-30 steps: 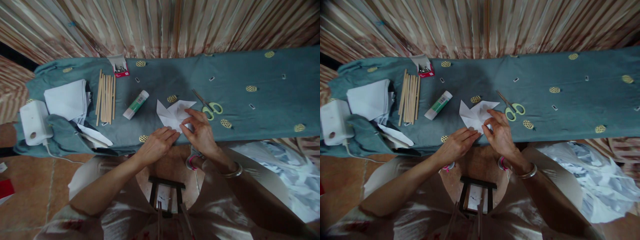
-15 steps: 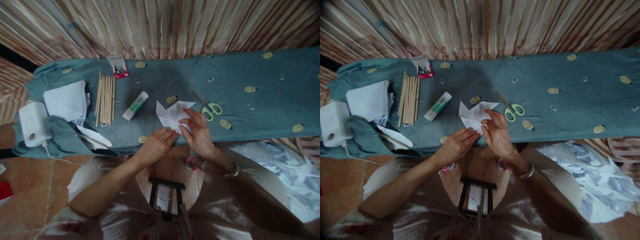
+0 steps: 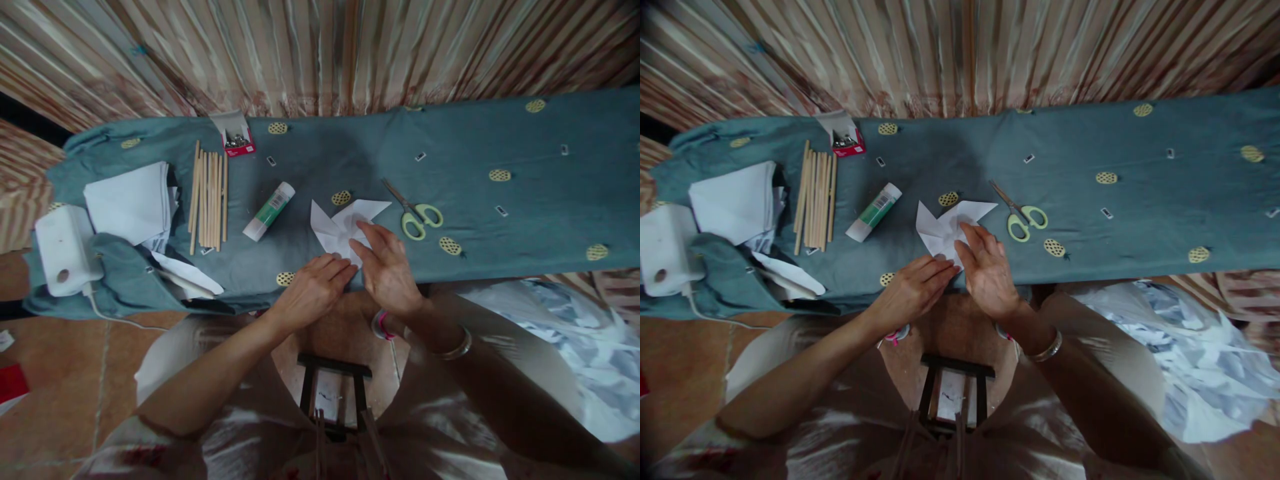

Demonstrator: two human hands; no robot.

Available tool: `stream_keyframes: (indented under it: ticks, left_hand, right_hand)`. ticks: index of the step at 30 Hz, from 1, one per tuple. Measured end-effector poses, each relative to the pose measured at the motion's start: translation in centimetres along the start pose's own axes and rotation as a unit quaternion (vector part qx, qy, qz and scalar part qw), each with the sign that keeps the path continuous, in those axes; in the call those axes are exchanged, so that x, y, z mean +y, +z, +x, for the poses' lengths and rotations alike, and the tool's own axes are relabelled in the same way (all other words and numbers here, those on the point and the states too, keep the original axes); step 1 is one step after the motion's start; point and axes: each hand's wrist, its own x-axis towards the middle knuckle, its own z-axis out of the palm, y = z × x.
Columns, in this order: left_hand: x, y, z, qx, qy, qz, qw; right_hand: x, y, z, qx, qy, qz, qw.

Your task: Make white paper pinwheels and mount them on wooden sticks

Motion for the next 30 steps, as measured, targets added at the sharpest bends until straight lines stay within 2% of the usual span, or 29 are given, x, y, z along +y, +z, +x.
stream_keyframes:
  ticks: [7, 13, 19, 24, 30]
  left_hand:
    - [0.1, -0.2, 0.3, 0.006, -0.023, -0.027, 0.999]
    - [0.1, -0.3, 0.3, -0.01, -0.04, -0.037, 0.998]
    - [-0.1, -0.3, 0.6, -0.002, -0.022, -0.008, 1.0]
    - [-0.2, -0.3, 0.5, 0.024, -0.009, 0.009, 1.0]
    - [-0.6, -0.8, 0.3, 0.03, 0.0, 0.022, 0.999]
  right_hand:
    - [-1.0, 0.9, -0.3, 0.014, -0.045, -0.03, 0.998]
    - [-1.2, 1.3, 0.0, -0.016, -0.019, 0.038, 0.999]
    - [-0.7, 0.3, -0.4, 0.005, -0.042, 0.033, 0.999]
    - [0.4, -1.5, 0.0, 0.016, 0.021, 0.074, 0.997]
    - [2.0, -2.3, 0.9, 0.05, 0.087, 0.101, 0.99]
